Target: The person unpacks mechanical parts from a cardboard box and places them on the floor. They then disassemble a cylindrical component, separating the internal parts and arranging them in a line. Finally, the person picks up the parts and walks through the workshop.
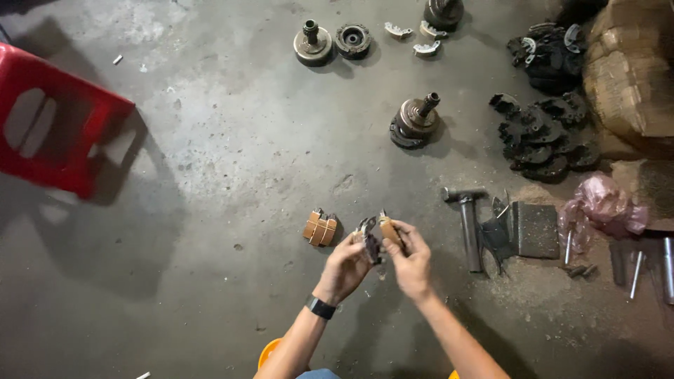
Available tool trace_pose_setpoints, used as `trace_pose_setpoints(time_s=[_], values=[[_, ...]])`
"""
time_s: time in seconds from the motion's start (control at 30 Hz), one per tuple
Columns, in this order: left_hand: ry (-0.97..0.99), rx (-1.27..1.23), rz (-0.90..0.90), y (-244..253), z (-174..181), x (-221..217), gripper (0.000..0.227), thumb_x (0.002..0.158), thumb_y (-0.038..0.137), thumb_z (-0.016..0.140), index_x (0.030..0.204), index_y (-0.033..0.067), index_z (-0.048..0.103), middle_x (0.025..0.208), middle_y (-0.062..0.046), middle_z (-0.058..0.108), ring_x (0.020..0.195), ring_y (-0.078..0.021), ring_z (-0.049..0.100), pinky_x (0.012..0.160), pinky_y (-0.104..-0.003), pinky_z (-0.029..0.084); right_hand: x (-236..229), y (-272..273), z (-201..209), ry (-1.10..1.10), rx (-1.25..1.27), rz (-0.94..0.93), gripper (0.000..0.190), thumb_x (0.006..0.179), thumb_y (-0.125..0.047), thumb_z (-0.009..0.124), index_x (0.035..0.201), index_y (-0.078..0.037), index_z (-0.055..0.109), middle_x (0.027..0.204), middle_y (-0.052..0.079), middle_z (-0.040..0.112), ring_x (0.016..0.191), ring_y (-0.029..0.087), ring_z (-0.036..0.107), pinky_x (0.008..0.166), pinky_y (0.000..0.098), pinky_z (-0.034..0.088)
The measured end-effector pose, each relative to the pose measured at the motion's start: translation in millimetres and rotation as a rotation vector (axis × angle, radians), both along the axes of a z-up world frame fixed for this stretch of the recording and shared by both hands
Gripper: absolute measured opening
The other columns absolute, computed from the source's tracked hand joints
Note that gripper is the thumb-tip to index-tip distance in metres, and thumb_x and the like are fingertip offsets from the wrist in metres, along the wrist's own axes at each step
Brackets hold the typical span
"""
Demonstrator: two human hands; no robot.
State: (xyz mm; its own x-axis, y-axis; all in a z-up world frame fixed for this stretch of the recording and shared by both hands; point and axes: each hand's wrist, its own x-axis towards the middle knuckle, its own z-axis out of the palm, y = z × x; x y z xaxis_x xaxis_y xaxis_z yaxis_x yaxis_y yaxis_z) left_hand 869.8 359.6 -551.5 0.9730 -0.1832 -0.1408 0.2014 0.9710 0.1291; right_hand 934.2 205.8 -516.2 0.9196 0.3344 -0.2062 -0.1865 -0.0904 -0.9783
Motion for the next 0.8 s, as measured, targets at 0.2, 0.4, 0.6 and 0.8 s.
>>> trace_pose_setpoints(time_s=[0.2, 0.4, 0.6, 0.8], values=[[0.191, 0.574, 0.173, -18.0, -16.3, 8.0, 0.046, 0.088, 0.012, 0.078, 0.127, 0.0022, 0.058, 0.118, -0.006, 0.067, 0.107, -0.0176, 0.067, 0.095, -0.038, 0.058, -10.0, -6.9, -9.7, -0.187, 0.084, 0.054, 0.042, 0.102, -0.003, 0.050, 0.143, 0.002, 0.055, 0.145, 0.020, 0.058, 0.132, 0.027, 0.059, 0.111, 0.0360, 0.049], [0.143, 0.722, 0.121, -4.4, 0.7, -0.6, 0.040, 0.088, 0.014, 0.079, 0.122, 0.0005, 0.060, 0.108, -0.008, 0.070, 0.095, -0.0171, 0.070, 0.086, -0.036, 0.061, 6.5, -18.6, -27.3, -0.074, 0.039, 0.032, 0.031, 0.097, -0.005, 0.063, 0.127, 0.001, 0.069, 0.118, 0.016, 0.076, 0.104, 0.021, 0.075, 0.093, 0.0312, 0.063], [0.128, 1.095, 0.111, -7.0, 20.8, -3.5, 0.042, 0.083, 0.012, 0.085, 0.116, 0.0017, 0.060, 0.104, -0.006, 0.070, 0.093, -0.0121, 0.069, 0.082, -0.030, 0.060, 16.4, -31.0, -10.0, -0.177, -0.052, 0.093, 0.020, 0.094, -0.005, 0.072, 0.111, 0.005, 0.078, 0.097, 0.011, 0.080, 0.088, 0.015, 0.073, 0.078, 0.0277, 0.060], [0.054, 1.075, 0.020, 1.6, 14.9, -10.9, 0.041, 0.086, 0.014, 0.083, 0.119, 0.0028, 0.061, 0.106, -0.003, 0.069, 0.096, -0.0104, 0.067, 0.084, -0.029, 0.060, 26.6, -36.3, -1.3, -0.341, -0.307, 0.150, 0.016, 0.092, -0.010, 0.071, 0.101, 0.001, 0.076, 0.087, 0.006, 0.078, 0.077, 0.012, 0.074, 0.067, 0.0267, 0.061]])
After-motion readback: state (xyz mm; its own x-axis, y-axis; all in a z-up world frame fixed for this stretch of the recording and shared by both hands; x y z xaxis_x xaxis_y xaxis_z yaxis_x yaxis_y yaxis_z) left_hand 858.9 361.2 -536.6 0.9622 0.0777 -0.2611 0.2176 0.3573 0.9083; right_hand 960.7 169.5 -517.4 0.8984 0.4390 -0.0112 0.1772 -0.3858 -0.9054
